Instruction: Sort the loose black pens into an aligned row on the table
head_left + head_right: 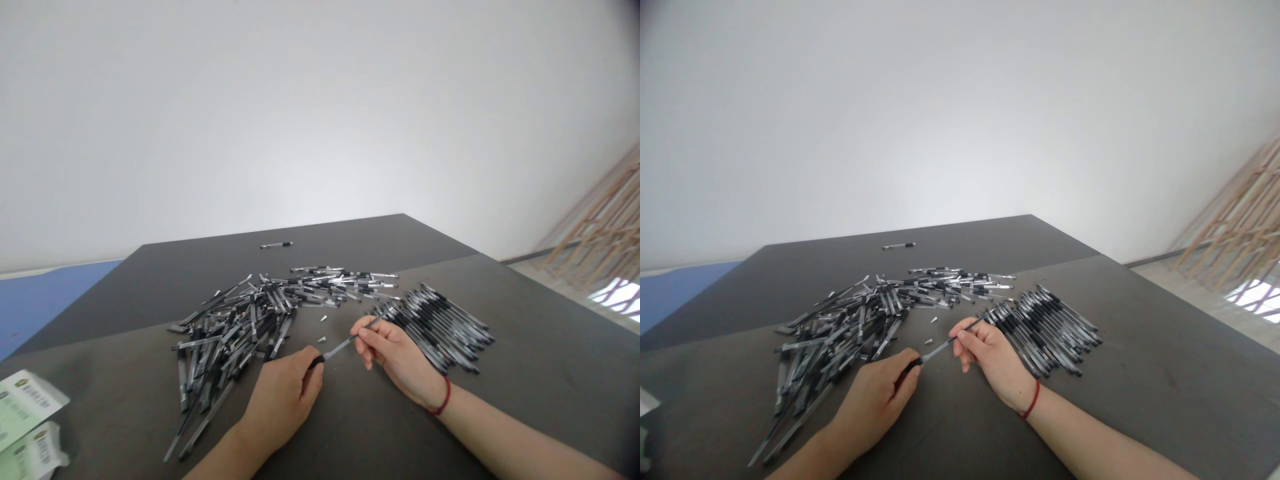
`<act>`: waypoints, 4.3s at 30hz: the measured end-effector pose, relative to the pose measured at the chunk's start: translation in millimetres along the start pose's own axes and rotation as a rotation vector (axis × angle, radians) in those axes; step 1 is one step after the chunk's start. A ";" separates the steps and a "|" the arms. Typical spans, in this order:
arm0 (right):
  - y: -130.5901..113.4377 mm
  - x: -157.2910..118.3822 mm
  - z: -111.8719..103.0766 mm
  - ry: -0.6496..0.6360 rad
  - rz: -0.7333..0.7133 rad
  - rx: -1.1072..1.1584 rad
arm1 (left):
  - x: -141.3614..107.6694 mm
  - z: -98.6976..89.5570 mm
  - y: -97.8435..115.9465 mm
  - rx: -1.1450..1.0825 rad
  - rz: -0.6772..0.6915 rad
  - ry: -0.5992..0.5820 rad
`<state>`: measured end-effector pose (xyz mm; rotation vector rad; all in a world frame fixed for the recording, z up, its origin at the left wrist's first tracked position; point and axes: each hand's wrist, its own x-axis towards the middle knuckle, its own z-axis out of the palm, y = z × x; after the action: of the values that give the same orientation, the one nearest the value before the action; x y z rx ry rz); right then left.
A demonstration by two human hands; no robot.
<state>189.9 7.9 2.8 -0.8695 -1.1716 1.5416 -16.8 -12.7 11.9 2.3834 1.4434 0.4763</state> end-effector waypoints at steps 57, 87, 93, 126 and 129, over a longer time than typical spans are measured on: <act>8.3 24.7 6.6 -0.020 -0.118 -0.977 | 5.7 10.0 -10.0 0.132 -0.007 0.117; 26.6 -21.6 88.3 -0.651 -0.566 -1.469 | 8.0 4.8 -19.7 -0.541 -0.200 0.394; 22.1 -26.8 71.4 -0.705 -0.612 -1.483 | 5.4 3.7 -14.6 -0.448 -0.111 0.345; 0.7 8.4 5.2 -0.162 -0.198 -0.791 | 1.3 2.7 -6.5 0.090 0.028 -0.009; 0.1 8.0 6.9 -0.184 -0.199 -0.778 | 0.7 2.7 -6.4 0.085 0.047 -0.007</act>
<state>181.4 13.8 4.8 -1.0694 -1.9868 1.0030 -20.4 -9.5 6.9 2.4880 1.4347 0.4253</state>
